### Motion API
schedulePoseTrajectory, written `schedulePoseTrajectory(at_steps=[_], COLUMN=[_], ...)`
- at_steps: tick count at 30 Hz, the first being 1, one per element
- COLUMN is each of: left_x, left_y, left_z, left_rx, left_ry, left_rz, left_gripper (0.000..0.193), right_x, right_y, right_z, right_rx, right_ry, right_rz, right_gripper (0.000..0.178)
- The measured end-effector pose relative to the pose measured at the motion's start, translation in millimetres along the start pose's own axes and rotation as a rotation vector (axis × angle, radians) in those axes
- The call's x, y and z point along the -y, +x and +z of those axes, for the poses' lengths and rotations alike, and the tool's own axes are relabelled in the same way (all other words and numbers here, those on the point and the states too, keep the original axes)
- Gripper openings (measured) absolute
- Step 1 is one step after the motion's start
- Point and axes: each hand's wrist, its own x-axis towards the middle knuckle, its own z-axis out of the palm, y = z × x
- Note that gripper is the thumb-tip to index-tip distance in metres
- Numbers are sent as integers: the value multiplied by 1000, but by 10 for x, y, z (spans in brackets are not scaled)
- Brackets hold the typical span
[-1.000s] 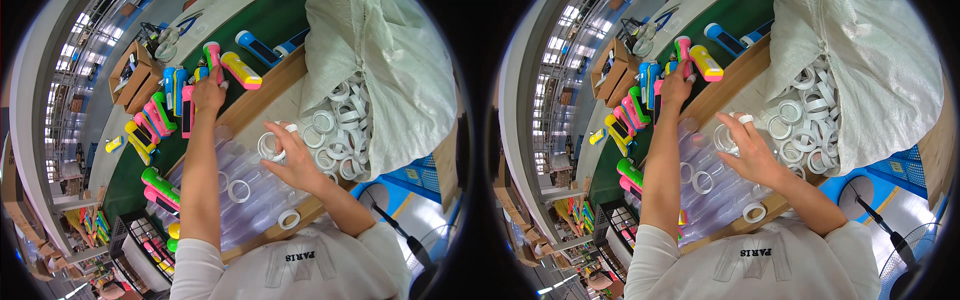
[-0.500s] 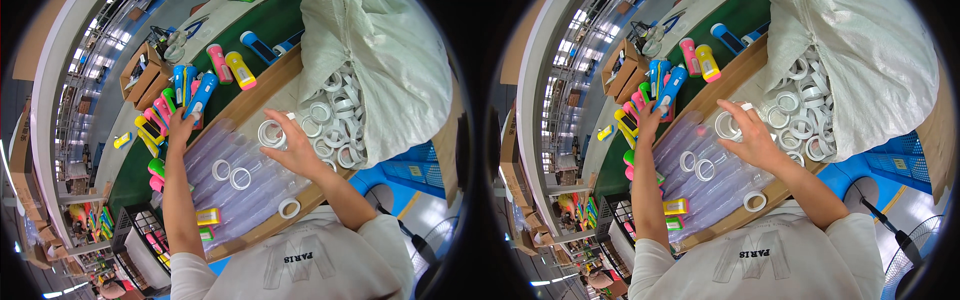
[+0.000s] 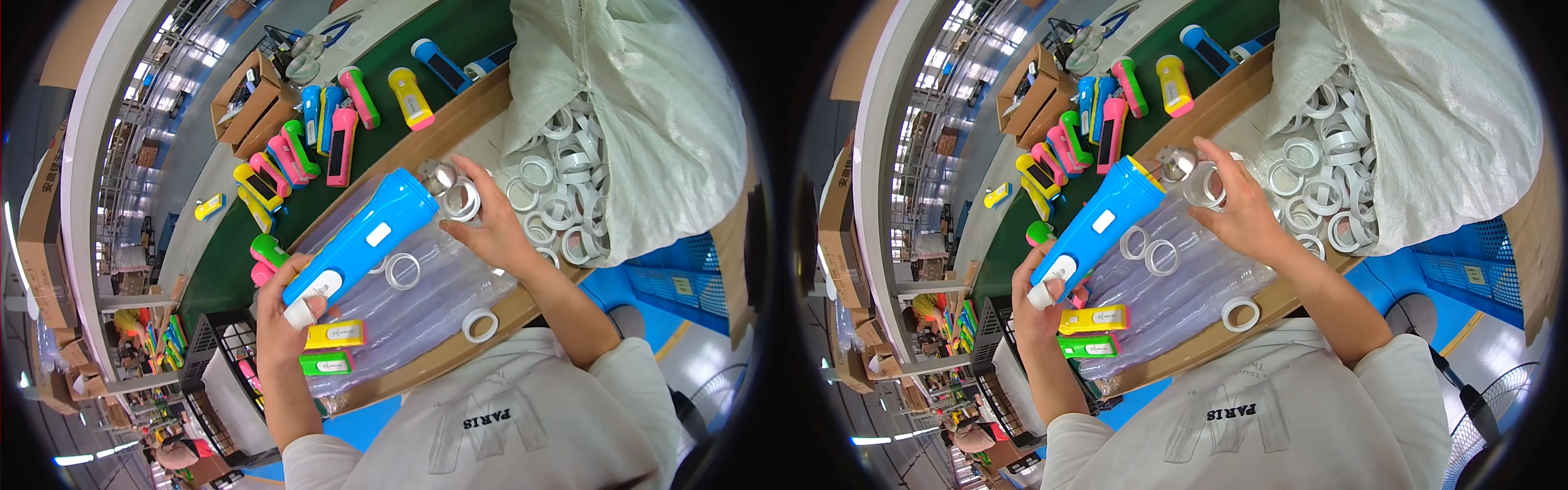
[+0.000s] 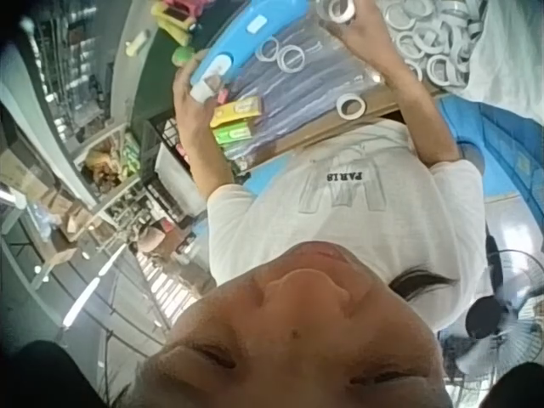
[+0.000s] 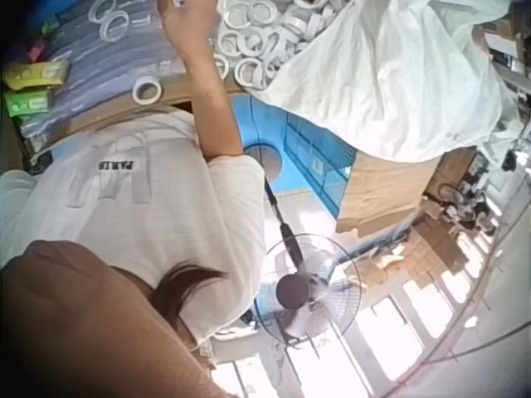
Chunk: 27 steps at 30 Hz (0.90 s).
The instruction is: Manually assemble flashlight components by fitting lens covers onto colored flashlight bodies on an assembly line.
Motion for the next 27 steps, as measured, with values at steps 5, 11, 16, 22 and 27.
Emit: schedulePoseTrajectory(at_steps=[5, 11, 16, 22, 27], left_x=[36, 106, 31, -169, -172], left_y=[-66, -115, -231, -260, -272], left_z=[-7, 0, -2, 30, 28], left_rx=[40, 41, -21, 136, 274], left_ry=[-155, 103, 484, 825, 841], left_rz=[-141, -127, 53, 391, 239], left_gripper=[54, 38, 41, 45, 47], right_x=[109, 42, 19, 171, 423], right_y=[-21, -32, -33, -61, -91], right_z=[-53, -61, -78, -117, -248], right_rx=[74, 120, 192, 319, 482], right_ry=[79, 71, 120, -117, -76], right_rz=[20, -112, -106, -249, -466], right_gripper=[84, 79, 58, 58, 81])
